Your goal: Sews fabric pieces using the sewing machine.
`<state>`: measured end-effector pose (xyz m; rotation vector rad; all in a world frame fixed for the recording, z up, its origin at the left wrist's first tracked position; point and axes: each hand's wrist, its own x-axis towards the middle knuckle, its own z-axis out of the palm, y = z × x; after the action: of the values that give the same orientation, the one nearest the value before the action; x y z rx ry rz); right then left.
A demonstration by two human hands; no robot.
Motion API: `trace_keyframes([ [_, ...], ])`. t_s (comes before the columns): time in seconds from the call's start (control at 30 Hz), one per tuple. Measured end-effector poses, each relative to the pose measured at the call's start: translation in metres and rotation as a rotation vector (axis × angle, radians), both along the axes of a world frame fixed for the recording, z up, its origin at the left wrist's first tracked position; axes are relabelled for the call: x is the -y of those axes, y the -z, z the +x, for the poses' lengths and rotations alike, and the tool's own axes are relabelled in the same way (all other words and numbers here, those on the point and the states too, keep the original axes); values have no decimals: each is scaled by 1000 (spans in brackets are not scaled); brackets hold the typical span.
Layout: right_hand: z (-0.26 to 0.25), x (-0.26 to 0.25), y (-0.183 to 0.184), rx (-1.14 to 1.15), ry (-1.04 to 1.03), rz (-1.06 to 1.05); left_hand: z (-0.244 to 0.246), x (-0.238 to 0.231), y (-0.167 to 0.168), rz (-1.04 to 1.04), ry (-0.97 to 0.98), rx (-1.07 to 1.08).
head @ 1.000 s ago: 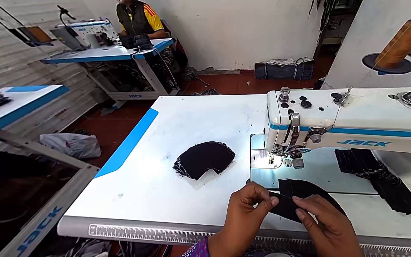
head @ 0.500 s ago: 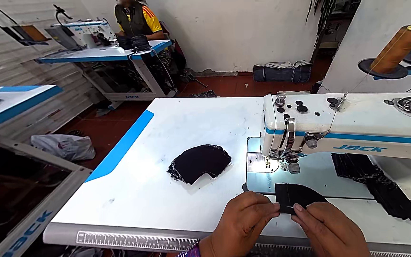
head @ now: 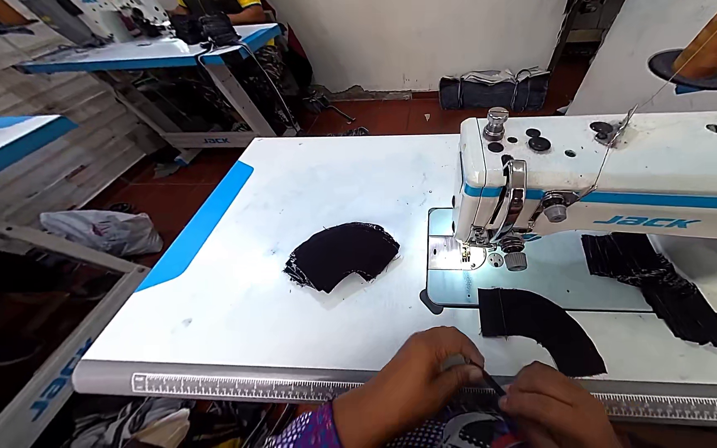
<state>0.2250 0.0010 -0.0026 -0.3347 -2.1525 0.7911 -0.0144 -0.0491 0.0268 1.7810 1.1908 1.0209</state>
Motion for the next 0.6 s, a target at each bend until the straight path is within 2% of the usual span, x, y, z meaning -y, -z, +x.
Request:
trace_keyframes([
  [0.1, -6, -5, -7, 78, -8, -66, -7, -25, -22, -389, -47, 69],
  [0.17, -14, -14, -7, 105, 61, 2, -12, -51, -35, -504, -56, -15],
  [0.3, -26, -37, 8, 149, 261, 273, -9, -84, -33, -413, -47, -289],
  [0.4, -32, -43, 16, 236, 333, 340, -1, -91, -25, -341, -36, -477],
  [0.6, -35, -41, 19, 322, 343, 371, 5, -89, -8, -220, -105, -533],
])
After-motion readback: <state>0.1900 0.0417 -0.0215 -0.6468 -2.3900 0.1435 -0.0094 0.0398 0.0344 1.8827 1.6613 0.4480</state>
